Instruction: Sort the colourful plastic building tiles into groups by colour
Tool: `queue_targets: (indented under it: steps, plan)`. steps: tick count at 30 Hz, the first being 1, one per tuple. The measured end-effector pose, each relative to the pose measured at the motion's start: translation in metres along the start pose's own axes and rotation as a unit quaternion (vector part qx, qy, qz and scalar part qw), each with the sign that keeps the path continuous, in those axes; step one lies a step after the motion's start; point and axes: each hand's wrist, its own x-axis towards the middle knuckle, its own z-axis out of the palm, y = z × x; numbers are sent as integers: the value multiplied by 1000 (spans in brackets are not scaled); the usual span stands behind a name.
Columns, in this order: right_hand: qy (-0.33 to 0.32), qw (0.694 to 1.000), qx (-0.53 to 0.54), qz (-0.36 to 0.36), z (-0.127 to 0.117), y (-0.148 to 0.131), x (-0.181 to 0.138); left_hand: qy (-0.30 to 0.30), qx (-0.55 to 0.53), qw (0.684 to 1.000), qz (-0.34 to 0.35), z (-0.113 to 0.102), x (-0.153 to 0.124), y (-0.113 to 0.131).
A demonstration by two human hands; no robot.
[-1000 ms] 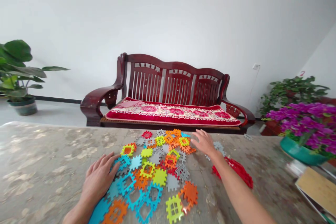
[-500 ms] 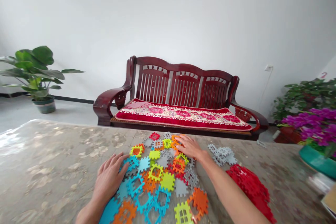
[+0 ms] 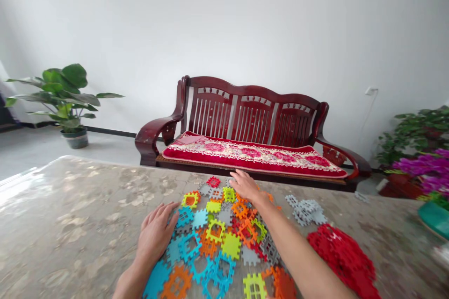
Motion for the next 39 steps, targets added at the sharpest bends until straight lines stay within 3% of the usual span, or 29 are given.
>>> queue_targets:
  steps: [6,11,17,21,26,34,39]
  plan:
    - [-87,996,6,-24,29,-16,7,-3,9,1000,5,-1,-1,1]
    - [-101,991,51,-77,24,-19,-20,-10,3,1000,3,-5,-2,5]
    - [29,993,39,-104,4,-31,-69,-8,-8,1000,3,-5,-3,6]
    - [-11,989,-15,-147,8,-41,-96,-5,2,1000,6,-3,-2,3]
    - [-40,989,-60,-132,14,-54,-102,-10,23,1000,8,1,1,-1]
    - [27,987,-87,-130,22,-58,-107,-17,45,999,15,3,3,-4]
    - [108,993,-2,-51,4,-29,-119,-23,52,998,14,4,4,-5]
